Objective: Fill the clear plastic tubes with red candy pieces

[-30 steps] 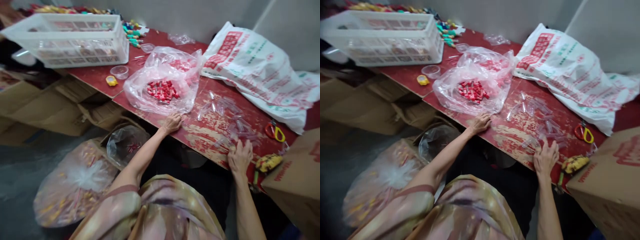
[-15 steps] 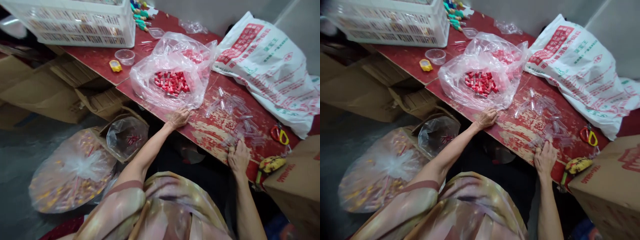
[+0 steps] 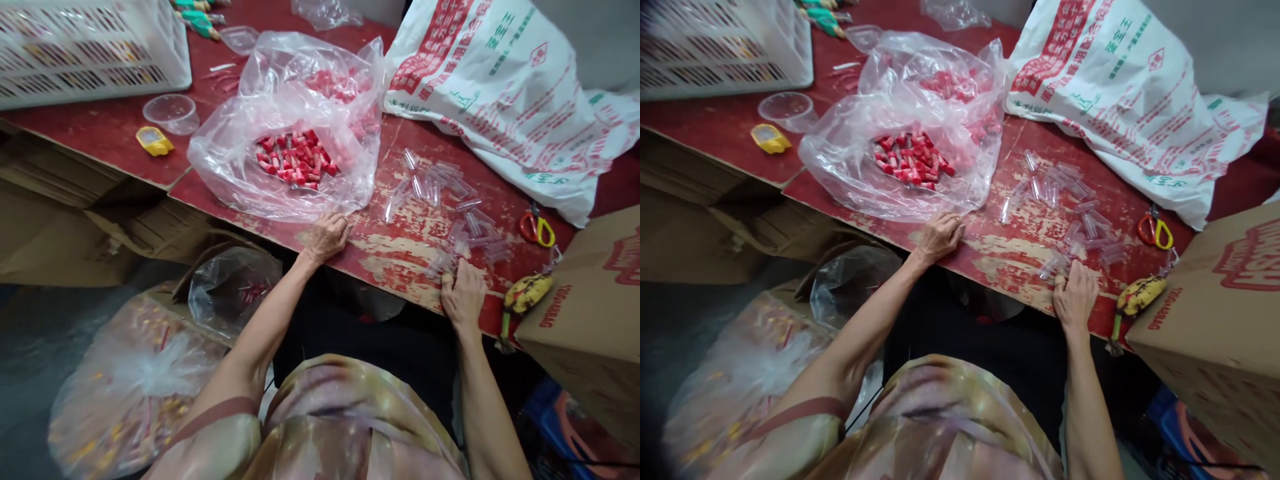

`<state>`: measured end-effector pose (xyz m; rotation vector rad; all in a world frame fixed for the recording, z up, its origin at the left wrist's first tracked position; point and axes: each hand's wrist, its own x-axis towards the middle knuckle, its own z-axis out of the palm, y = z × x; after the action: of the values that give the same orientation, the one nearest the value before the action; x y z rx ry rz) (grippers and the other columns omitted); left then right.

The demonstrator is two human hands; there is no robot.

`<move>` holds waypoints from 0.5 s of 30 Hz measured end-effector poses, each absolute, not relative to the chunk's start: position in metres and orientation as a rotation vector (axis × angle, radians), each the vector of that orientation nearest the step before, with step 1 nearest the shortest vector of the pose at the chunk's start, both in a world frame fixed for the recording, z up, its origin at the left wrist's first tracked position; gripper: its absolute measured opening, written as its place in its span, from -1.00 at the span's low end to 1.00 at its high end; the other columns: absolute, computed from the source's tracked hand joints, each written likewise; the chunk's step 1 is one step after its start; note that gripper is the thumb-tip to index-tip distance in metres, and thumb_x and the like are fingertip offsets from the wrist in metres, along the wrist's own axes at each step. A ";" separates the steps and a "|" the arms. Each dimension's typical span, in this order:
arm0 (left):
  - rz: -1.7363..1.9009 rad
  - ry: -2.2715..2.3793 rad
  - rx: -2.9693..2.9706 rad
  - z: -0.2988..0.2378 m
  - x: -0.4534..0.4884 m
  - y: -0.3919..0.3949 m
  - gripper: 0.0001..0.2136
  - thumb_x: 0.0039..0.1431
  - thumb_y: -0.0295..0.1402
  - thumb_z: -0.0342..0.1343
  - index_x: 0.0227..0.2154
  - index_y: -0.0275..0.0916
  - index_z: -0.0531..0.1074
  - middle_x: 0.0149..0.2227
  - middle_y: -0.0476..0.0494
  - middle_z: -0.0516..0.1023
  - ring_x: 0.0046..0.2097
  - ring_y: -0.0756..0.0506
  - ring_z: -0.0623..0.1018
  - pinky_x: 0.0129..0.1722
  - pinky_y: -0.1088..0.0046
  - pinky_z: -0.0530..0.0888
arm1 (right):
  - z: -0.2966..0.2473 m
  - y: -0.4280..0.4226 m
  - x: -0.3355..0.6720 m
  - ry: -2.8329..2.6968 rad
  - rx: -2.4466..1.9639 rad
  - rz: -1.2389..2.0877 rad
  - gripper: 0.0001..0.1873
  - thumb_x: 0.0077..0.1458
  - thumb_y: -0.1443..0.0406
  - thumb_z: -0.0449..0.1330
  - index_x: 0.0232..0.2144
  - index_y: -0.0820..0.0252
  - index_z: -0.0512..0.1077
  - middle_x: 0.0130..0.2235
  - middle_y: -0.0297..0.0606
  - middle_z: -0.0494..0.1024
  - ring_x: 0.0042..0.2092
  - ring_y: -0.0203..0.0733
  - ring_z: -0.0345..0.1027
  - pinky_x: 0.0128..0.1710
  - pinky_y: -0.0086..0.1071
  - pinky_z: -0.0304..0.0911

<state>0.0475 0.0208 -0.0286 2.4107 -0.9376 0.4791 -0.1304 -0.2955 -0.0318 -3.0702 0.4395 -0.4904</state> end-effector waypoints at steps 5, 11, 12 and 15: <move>0.519 -0.960 2.439 -0.025 0.044 0.022 -0.76 0.31 -0.36 -0.15 -0.37 -0.31 0.38 -0.25 -0.25 0.50 -0.14 -0.17 0.45 -0.07 0.22 0.39 | -0.032 -0.293 -0.131 0.435 -3.038 -0.585 -0.36 0.18 0.18 -0.14 0.19 0.53 0.15 0.12 0.16 0.28 0.13 0.13 0.13 0.12 0.01 0.09; 0.621 -0.957 2.469 -0.020 0.040 0.024 -0.79 0.28 -0.36 -0.09 -0.35 -0.29 0.41 -0.22 -0.24 0.52 -0.13 -0.17 0.48 -0.09 0.24 0.42 | -0.035 -0.291 -0.132 0.423 -3.034 -0.638 -0.37 0.20 0.15 -0.18 0.15 0.53 0.21 0.06 0.16 0.34 0.11 0.16 0.17 0.09 0.02 0.11; 0.646 -0.940 2.472 -0.019 0.038 0.024 -0.81 0.27 -0.36 -0.08 -0.31 -0.30 0.42 -0.18 -0.25 0.52 -0.09 -0.19 0.48 -0.07 0.22 0.41 | -0.036 -0.291 -0.132 0.414 -3.037 -0.648 -0.37 0.20 0.15 -0.18 0.15 0.53 0.22 0.06 0.15 0.35 0.10 0.16 0.17 0.09 0.02 0.11; 0.723 -0.856 2.486 -0.017 0.035 0.027 -0.79 0.24 -0.38 -0.06 -0.16 -0.31 0.41 -0.05 -0.29 0.49 0.02 -0.23 0.43 0.00 0.15 0.38 | -0.037 -0.290 -0.132 0.404 -3.048 -0.670 -0.37 0.19 0.16 -0.19 0.13 0.52 0.24 0.04 0.14 0.36 0.08 0.15 0.19 0.08 0.00 0.12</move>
<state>0.0351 0.0271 -0.0165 2.4856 -0.8561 0.7232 -0.1318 -0.2902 -0.0372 -3.0476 0.4040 -0.6697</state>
